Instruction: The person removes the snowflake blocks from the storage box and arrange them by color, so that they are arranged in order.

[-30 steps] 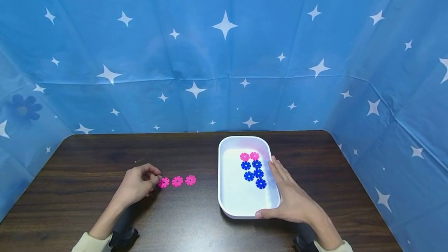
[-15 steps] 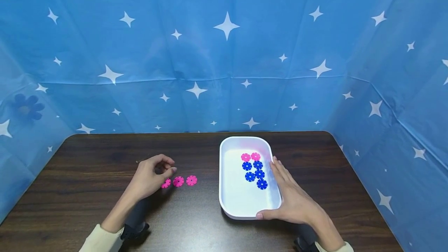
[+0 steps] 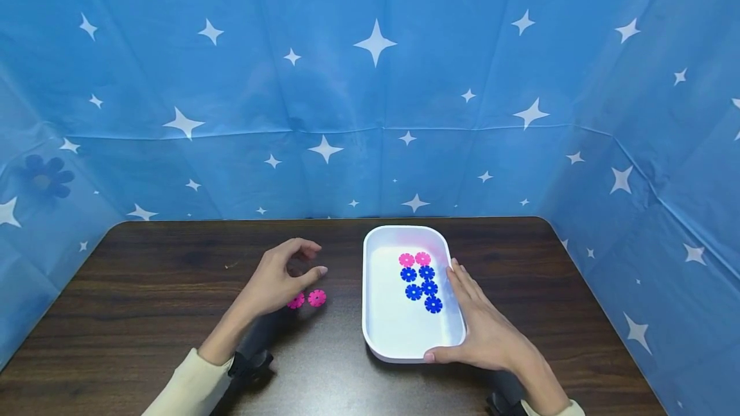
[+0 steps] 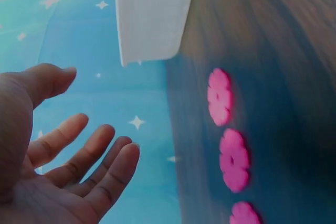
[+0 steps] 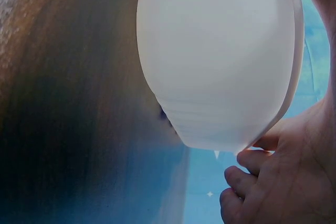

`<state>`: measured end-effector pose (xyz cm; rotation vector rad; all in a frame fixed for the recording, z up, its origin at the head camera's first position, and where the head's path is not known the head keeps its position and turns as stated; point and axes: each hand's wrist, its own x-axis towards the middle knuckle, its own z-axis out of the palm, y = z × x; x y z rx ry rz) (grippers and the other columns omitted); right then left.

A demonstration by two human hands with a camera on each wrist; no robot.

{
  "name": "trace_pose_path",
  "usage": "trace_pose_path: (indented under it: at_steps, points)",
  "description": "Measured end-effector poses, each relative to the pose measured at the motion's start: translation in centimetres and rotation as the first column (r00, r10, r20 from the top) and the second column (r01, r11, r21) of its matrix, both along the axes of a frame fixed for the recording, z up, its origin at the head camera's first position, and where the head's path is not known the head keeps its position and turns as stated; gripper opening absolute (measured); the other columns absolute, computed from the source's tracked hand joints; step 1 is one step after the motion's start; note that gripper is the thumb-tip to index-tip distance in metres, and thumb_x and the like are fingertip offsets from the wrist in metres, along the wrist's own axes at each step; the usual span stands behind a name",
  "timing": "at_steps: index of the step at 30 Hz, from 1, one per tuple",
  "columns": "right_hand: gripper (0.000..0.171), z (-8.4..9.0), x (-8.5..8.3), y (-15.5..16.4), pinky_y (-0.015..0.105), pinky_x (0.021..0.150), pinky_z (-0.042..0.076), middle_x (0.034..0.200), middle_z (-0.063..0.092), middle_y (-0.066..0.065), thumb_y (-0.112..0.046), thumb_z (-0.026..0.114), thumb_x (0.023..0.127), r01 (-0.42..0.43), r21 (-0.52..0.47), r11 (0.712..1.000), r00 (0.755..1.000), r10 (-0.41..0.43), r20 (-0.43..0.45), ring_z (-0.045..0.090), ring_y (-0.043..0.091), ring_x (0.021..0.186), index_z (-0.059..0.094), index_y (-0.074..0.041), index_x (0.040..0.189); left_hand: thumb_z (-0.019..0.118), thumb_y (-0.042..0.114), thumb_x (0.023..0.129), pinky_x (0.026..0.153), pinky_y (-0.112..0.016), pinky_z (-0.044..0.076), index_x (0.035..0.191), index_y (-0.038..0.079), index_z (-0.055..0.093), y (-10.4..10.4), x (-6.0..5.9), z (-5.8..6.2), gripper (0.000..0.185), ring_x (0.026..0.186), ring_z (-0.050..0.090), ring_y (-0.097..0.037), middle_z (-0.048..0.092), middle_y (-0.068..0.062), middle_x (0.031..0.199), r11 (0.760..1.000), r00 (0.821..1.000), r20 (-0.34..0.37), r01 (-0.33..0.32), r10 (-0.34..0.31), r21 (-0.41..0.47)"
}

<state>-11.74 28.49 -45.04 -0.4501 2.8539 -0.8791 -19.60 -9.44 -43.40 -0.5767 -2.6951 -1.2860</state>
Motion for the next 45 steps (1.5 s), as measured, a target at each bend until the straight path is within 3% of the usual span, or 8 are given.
trace_pose_path:
  at_steps: [13,19,26,33,40,45]
  points:
    - [0.138,0.1,0.0,-0.1,0.074,0.109,0.031,0.175,-0.001,0.007,-0.066,0.087,0.066,-0.001,0.002,1.000,1.000,0.001,0.006,0.010,0.048,0.157,0.002,-0.025,0.166,0.079,0.035,0.090,0.095,-0.047,0.056,0.133,0.015,0.062,3.6,-1.6,0.7,0.050,0.116,0.064,-0.027,0.066,-0.006,0.123,0.995,0.995,0.011,0.098,-0.098,0.010]
    - [0.137,0.1,0.1,-0.1,0.073,0.109,0.032,0.175,-0.001,0.005,-0.067,0.086,0.065,0.002,0.006,1.000,1.000,-0.002,0.005,0.009,0.048,0.157,0.002,-0.026,0.166,0.080,0.035,0.089,0.089,-0.041,0.058,0.134,0.013,0.061,5.4,-2.3,1.2,0.054,0.112,0.062,-0.025,0.065,-0.010,0.126,0.988,0.988,-0.002,0.155,-0.155,0.007]
    - [0.137,0.2,0.1,-0.1,0.075,0.108,0.032,0.175,-0.001,0.006,-0.066,0.087,0.066,0.002,0.002,1.000,1.000,-0.002,0.009,0.009,0.048,0.157,0.001,-0.027,0.166,0.080,0.036,0.089,0.089,-0.033,0.058,0.135,0.015,0.059,7.7,-3.2,1.4,0.055,0.112,0.063,-0.022,0.064,-0.004,0.123,0.974,0.974,0.014,0.226,-0.225,-0.022]
    - [0.137,0.1,0.0,0.0,0.074,0.108,0.033,0.175,-0.002,0.007,-0.066,0.086,0.067,0.003,0.006,1.000,1.000,-0.003,0.019,0.009,0.048,0.157,0.000,-0.028,0.166,0.079,0.034,0.090,0.091,-0.030,0.059,0.138,0.014,0.057,10.1,-3.8,1.3,0.057,0.114,0.064,-0.022,0.063,-0.007,0.128,0.959,0.958,0.086,0.279,-0.274,-0.053]
    - [0.137,0.1,-0.1,0.0,0.074,0.109,0.033,0.174,-0.001,0.008,-0.066,0.086,0.067,0.000,0.008,1.000,1.000,0.000,0.019,0.010,0.049,0.157,0.001,-0.026,0.166,0.078,0.044,0.089,0.084,-0.032,0.061,0.143,0.016,0.053,12.7,-4.5,1.1,0.066,0.113,0.065,-0.023,0.064,-0.011,0.132,0.950,0.950,0.209,0.268,-0.233,-0.161]
    - [0.135,0.1,-0.3,0.0,0.075,0.110,0.032,0.174,-0.001,0.009,-0.064,0.087,0.068,-0.015,-0.004,1.000,1.000,0.015,0.018,0.010,0.047,0.157,0.003,-0.023,0.166,0.076,0.046,0.090,0.086,-0.035,0.061,0.145,0.014,0.052,14.5,-5.0,0.8,0.068,0.116,0.066,-0.023,0.065,-0.011,0.133,0.928,0.950,0.248,0.255,-0.189,-0.271]
